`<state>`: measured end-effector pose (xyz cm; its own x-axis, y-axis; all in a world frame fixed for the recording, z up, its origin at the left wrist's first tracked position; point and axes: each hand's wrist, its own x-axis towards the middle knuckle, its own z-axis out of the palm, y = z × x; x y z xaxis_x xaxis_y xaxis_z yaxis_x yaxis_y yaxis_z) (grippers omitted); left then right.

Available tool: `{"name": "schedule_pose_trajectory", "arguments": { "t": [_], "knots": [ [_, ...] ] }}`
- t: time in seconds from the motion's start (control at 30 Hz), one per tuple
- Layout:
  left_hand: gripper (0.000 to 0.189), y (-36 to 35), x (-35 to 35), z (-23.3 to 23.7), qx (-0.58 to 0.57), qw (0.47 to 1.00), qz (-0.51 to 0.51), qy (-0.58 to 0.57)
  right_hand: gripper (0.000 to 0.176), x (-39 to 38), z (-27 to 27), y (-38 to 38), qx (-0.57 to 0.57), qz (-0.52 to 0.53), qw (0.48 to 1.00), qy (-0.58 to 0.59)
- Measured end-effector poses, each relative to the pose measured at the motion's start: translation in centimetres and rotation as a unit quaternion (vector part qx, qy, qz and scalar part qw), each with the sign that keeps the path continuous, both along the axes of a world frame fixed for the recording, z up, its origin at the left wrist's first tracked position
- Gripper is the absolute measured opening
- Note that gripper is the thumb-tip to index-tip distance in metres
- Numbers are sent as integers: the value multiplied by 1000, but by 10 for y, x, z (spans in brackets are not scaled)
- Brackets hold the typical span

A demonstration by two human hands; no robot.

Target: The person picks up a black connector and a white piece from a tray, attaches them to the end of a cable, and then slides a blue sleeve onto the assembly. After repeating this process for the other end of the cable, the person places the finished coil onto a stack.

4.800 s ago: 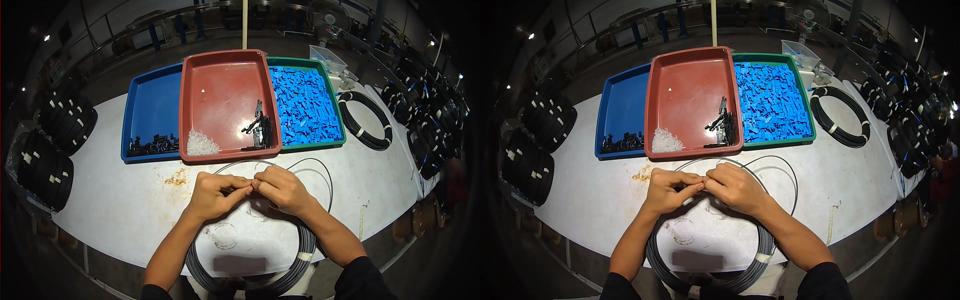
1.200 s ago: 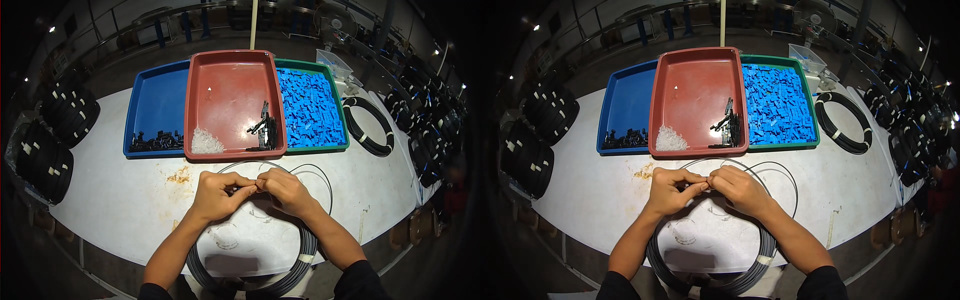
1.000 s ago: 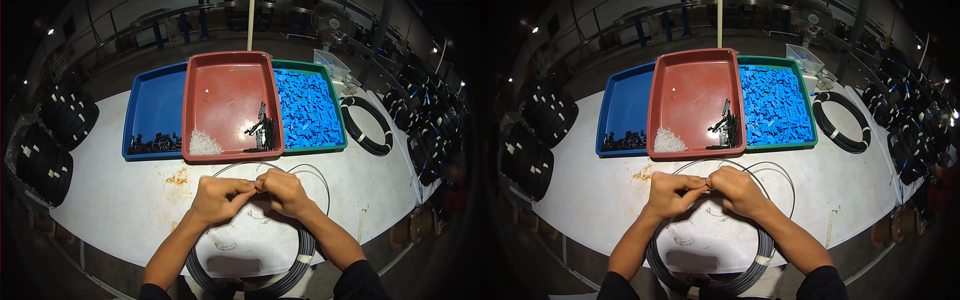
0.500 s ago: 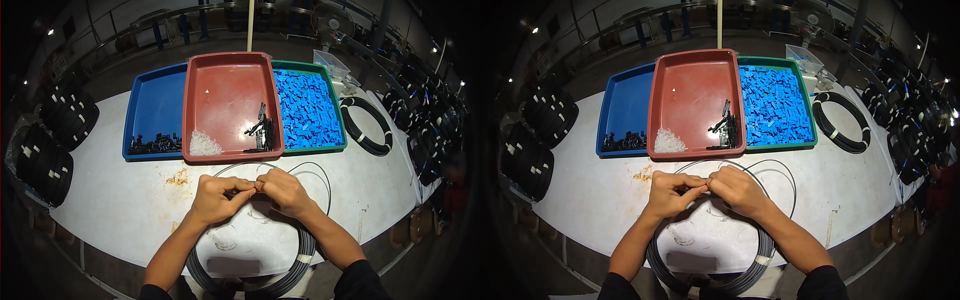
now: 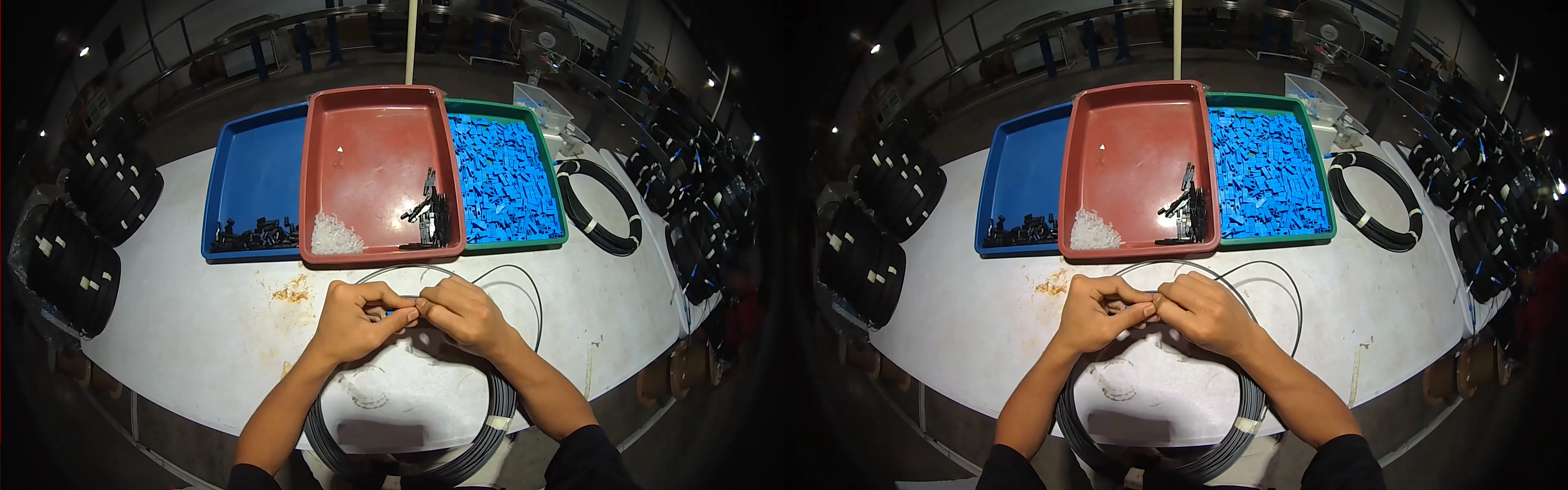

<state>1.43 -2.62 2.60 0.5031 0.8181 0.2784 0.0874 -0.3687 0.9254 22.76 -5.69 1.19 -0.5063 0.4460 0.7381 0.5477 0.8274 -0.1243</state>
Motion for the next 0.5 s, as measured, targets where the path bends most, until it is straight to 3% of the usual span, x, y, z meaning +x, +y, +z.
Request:
{"name": "schedule_pose_trajectory", "arguments": {
  "t": [0.07,0.1,0.13,0.17,0.23,0.27,0.3,0.4,0.43,0.5],
  "knots": [
    [13,0,1,-2,-30,999,-6,-10,15,0,1,0,-31,8,999,22],
    [11,0,2,-5,123,992,8,16,15,0,-3,1,-31,7,999,23],
    [10,0,3,-7,272,961,20,42,15,1,-10,3,-120,10,990,80],
    [10,1,3,-6,272,961,17,42,15,1,-14,4,-207,13,969,138],
    [6,2,1,-3,582,796,10,167,16,-2,-12,2,-221,21,958,182],
    [5,5,4,-9,631,763,33,136,16,-3,-12,1,-239,25,950,199],
    [5,6,3,-9,631,763,35,137,15,-3,-12,1,-257,30,942,215],
    [11,9,-3,-7,463,883,1,77,18,-2,-13,2,-186,13,974,131],
    [11,7,-3,-9,461,884,4,77,18,-3,-11,2,-188,15,974,129],
    [17,5,-2,-13,231,972,24,23,21,-3,-5,4,-77,24,993,83]
  ]
}}
